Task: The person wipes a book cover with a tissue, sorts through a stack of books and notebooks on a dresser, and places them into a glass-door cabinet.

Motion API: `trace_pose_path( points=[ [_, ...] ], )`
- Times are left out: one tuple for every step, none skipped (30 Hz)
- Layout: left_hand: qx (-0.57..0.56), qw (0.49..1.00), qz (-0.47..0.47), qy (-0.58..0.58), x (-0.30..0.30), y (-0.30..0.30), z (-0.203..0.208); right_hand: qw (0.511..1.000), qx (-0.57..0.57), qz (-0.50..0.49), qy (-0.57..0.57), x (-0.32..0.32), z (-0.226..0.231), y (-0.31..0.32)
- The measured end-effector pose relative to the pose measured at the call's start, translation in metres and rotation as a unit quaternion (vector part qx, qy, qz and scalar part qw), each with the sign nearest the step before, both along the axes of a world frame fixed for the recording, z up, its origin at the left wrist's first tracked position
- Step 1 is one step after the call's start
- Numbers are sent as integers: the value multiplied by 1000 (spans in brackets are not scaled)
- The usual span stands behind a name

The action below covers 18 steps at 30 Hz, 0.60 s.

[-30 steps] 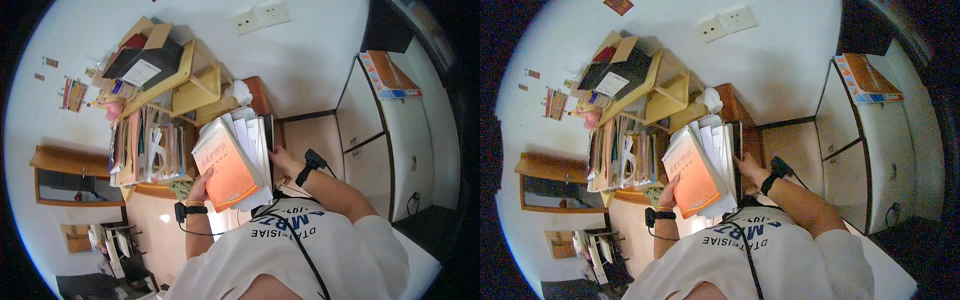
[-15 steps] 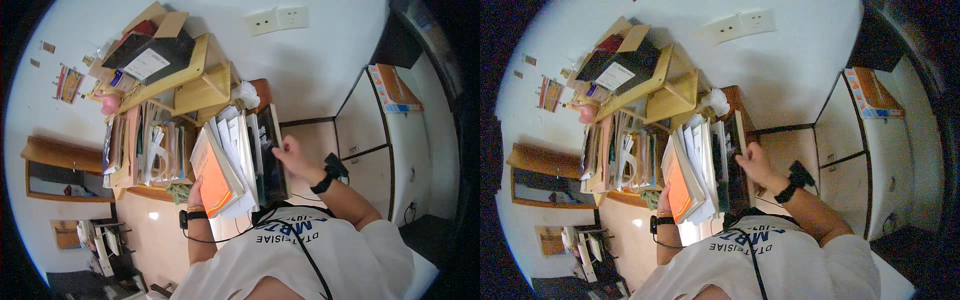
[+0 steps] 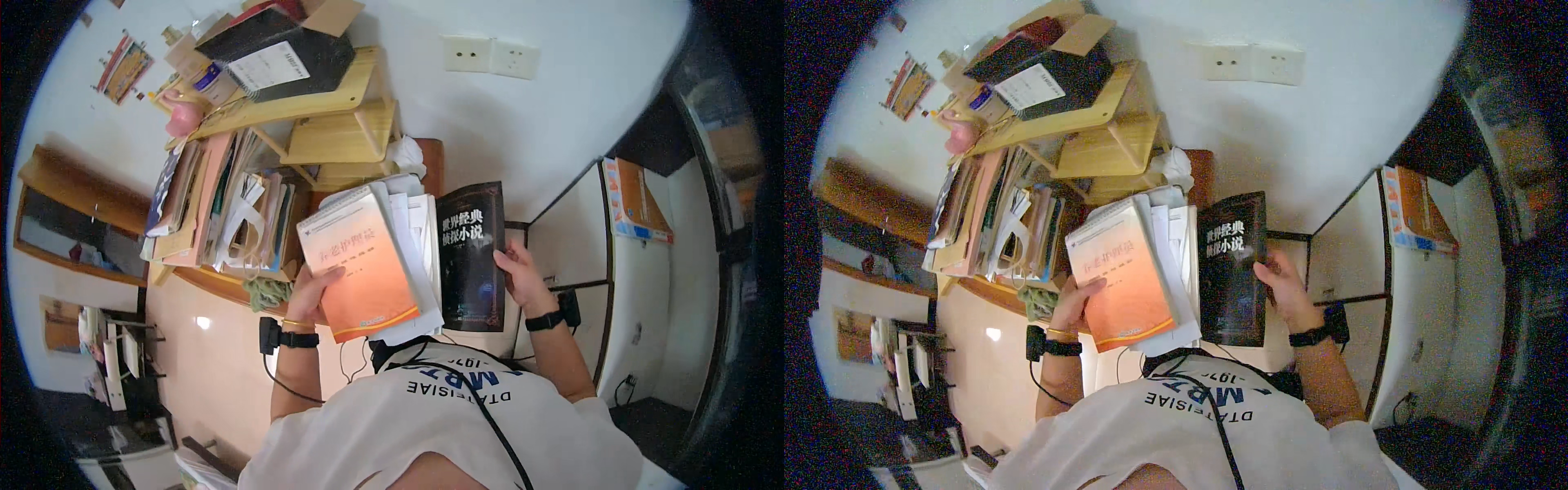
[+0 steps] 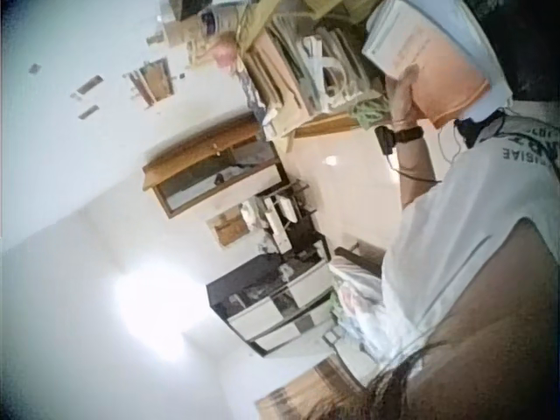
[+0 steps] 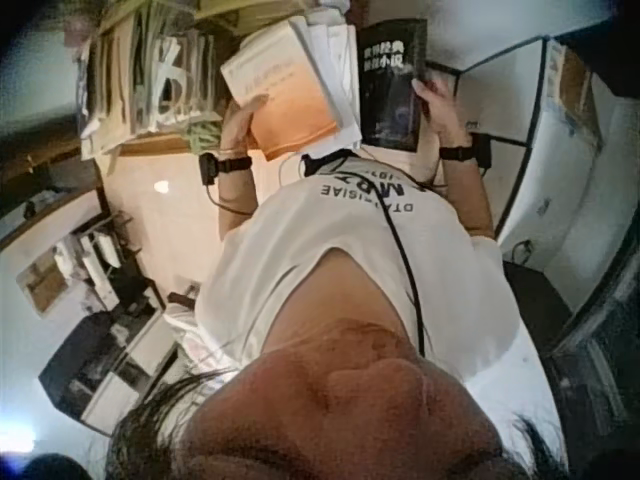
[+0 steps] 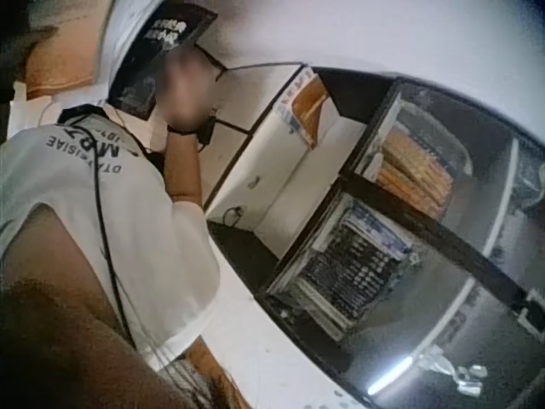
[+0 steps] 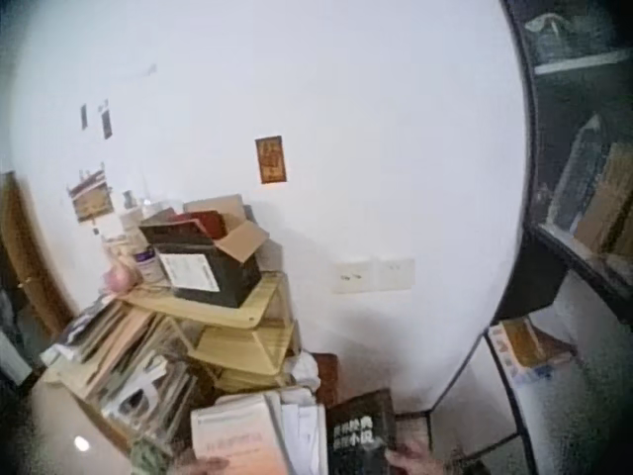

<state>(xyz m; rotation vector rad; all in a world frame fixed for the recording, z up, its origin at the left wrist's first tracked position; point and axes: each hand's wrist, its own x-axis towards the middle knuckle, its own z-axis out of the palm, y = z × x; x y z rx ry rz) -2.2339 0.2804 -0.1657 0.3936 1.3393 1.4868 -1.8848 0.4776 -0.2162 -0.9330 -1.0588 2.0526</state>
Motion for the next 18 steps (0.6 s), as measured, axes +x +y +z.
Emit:
trace_pose_path(
  points=[
    [-15, 998, -19, 52, -2, 2, 1, 999, -36, 10, 20, 1, 4, -2],
    [-30, 993, -40, 104, -4, 5, 2, 999, -32, 16, 15, 1, 5, -4],
    [-28, 994, -34, 98, 1, 10, 7, 999, -31, 5, 7, 1, 6, -6],
    [-21, 993, -13, 116, 12, 16, 14, 1000, -30, -6, 0, 1, 7, -7],
    [-15, 991, 7, 136, 17, 18, 17, 1000, -29, -1, -3, 0, 7, -10],
    [-14, 991, 11, 133, 16, 19, 9, 999, -38, -2, -9, -1, 8, -12],
    [5, 983, 30, 181, 14, 19, -7, 999, -48, -4, -14, -3, 10, -15],
    [24, 972, 45, 229, 14, 22, -14, 999, -48, -5, -16, -3, 12, -17],
    [-5, 972, 51, 227, 12, 20, -19, 998, -56, -17, -35, -5, 15, -19],
    [-6, 973, 51, 227, 8, 16, -21, 996, -65, -30, -54, -8, 18, -20],
    [-89, 897, 30, 432, 9, 19, -15, 996, -65, -35, -58, -8, 20, -20],
    [-166, 770, 10, 616, 11, 22, -6, 994, -47, -29, -99, -9, 21, -19],
    [-164, 772, 7, 614, 20, 29, 3, 989, -30, -22, -140, -9, 22, -17],
    [-65, 739, 9, 671, 36, 39, 12, 989, -31, -25, -142, -10, 19, -11],
    [38, 696, 8, 717, 52, 49, 21, 985, 58, 1, -162, -10, 11, -4],
    [43, 697, 3, 716, 68, 54, 27, 972, 145, 27, -181, -8, 0, 1],
    [29, 682, -83, 726, 82, 56, 33, 969, 136, -41, -203, -13, -7, -1],
    [17, 661, -169, 730, 92, 59, 35, 968, 135, -50, -204, -10, -10, 1]
  ],
)
